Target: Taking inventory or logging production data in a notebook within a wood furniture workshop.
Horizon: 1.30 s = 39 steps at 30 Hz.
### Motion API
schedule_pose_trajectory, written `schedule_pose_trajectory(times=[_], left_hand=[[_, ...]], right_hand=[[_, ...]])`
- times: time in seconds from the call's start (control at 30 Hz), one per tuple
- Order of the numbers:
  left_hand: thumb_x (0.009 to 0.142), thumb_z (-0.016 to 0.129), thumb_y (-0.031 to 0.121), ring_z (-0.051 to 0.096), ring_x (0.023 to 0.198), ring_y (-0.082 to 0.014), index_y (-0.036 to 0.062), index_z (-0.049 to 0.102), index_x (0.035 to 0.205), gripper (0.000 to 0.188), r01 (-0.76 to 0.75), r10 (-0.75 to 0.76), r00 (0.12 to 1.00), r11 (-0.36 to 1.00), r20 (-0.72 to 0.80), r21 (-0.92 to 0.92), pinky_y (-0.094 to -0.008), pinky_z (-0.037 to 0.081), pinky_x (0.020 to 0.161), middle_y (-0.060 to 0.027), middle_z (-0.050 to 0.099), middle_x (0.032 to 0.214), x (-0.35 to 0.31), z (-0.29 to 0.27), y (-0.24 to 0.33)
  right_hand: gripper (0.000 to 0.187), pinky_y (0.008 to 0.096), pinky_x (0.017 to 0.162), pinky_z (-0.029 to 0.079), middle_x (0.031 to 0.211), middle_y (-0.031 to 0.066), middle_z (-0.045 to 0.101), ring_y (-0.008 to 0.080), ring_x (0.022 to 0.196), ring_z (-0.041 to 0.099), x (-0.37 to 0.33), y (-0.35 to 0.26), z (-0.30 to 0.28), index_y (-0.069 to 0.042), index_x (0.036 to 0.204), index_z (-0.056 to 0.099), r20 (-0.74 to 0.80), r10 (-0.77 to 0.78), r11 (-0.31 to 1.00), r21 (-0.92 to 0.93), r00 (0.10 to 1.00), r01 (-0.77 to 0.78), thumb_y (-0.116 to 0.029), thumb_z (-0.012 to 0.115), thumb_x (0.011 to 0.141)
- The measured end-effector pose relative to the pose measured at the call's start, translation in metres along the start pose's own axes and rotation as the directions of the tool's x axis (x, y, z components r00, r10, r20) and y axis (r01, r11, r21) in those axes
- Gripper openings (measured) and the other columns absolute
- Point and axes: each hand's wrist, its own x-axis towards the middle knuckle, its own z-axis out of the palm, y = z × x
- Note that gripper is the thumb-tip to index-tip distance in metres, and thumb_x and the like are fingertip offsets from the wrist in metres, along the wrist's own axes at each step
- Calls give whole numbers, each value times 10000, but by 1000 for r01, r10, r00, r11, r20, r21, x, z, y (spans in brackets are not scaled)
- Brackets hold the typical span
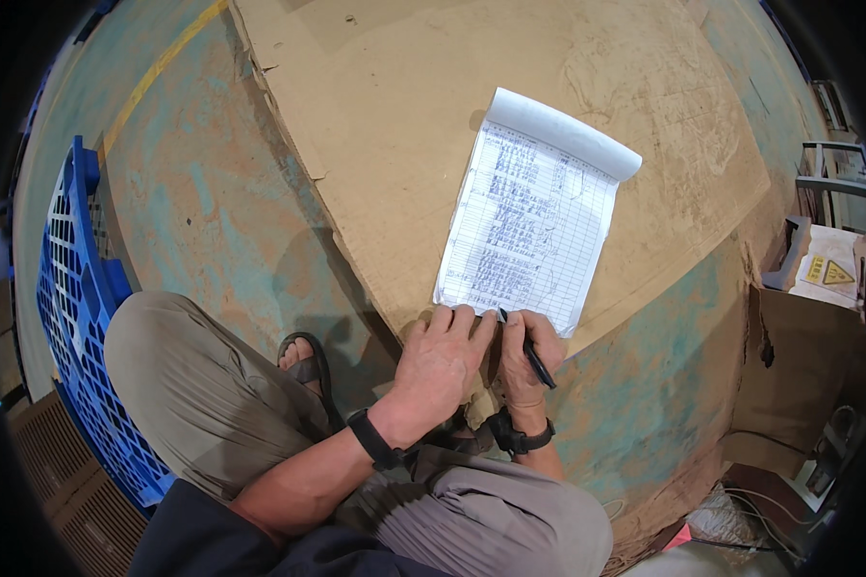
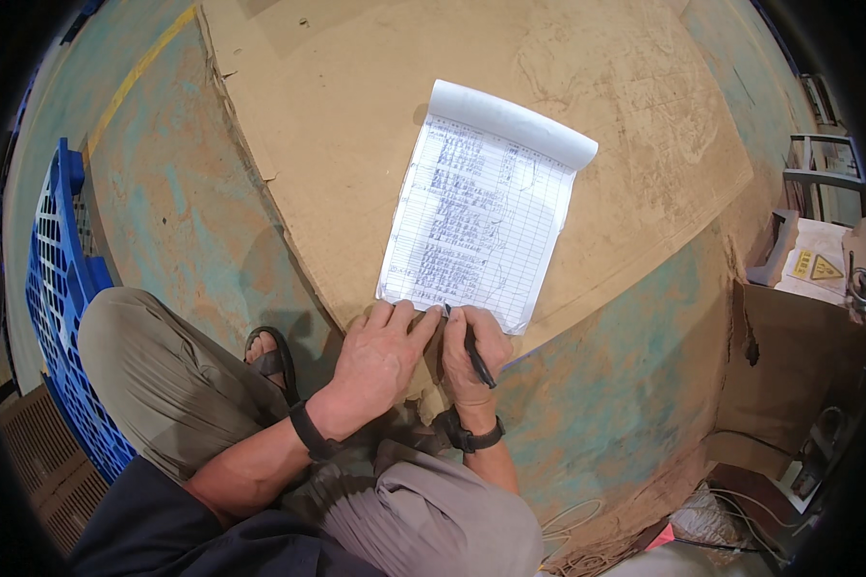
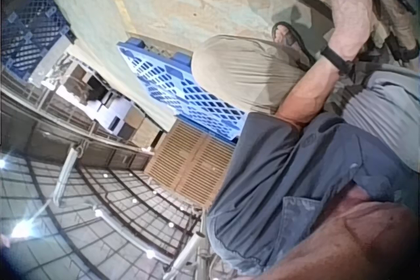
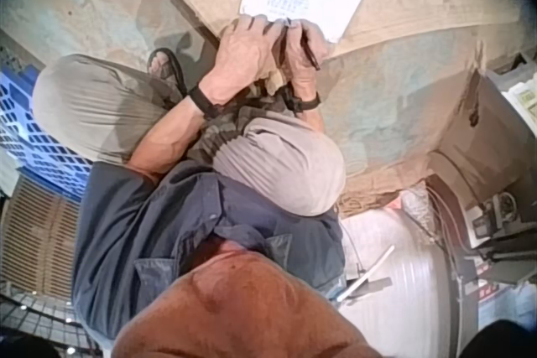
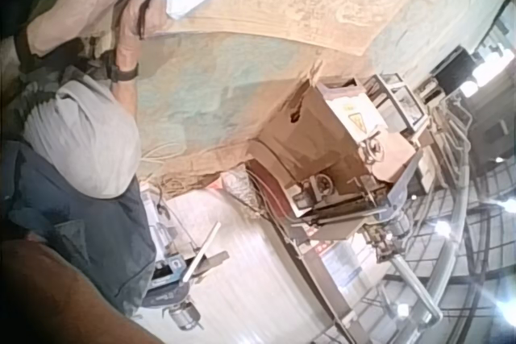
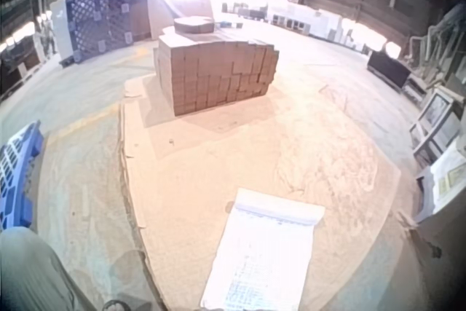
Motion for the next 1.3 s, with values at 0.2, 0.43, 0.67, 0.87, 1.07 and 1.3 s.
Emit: schedule_pose_trajectory(times=[0.2,0.43,0.67,0.87,1.07,1.3], left_hand=[[885,633,126,563,1022,-261,95,586,1416,534,1,-1,1000,1000,-12,-5,-379,488,829,-76,567,1084,0,0,0],[890,626,128,561,1032,-261,100,585,1422,535,8,-8,1000,1000,-1,2,-383,493,841,-77,566,1085,0,0,0],[891,621,129,561,1040,-262,96,586,1424,535,5,-5,1000,1000,-5,-11,-387,492,844,-79,572,1100,-1,1,-1],[876,630,123,561,1043,-267,80,583,1424,552,6,-7,1000,1000,18,10,-387,489,845,-87,572,1099,-1,1,0],[869,639,121,560,1039,-271,79,581,1427,563,-8,8,1000,1000,-16,-15,-384,493,832,-89,574,1097,0,2,-1],[865,648,121,567,1045,-270,79,590,1420,560,-8,8,1000,1000,-19,-12,-384,498,818,-89,580,1094,0,1,-1]], right_hand=[[67,368,651,520,787,158,678,281,676,657,0,-2,-1,21,910,695,-19,43,999,10,999,-43,-42,702,931],[60,373,653,529,790,162,683,296,680,668,0,2,-1,20,915,697,-16,17,1000,-16,1000,-17,-39,707,923],[53,365,647,524,784,159,680,288,675,666,0,0,0,15,917,703,-8,27,1000,-11,1000,-27,-37,710,918],[50,356,637,515,777,151,669,274,661,649,1,-2,0,12,915,698,2,18,999,-37,1000,-18,-37,708,921],[46,363,624,504,776,150,662,280,654,643,1,1,1,13,911,686,-31,-9,1000,-17,999,8,-29,704,921],[48,366,621,503,770,149,660,280,652,641,1,1,2,15,903,691,-20,-22,1000,-22,1000,22,-27,707,920]])
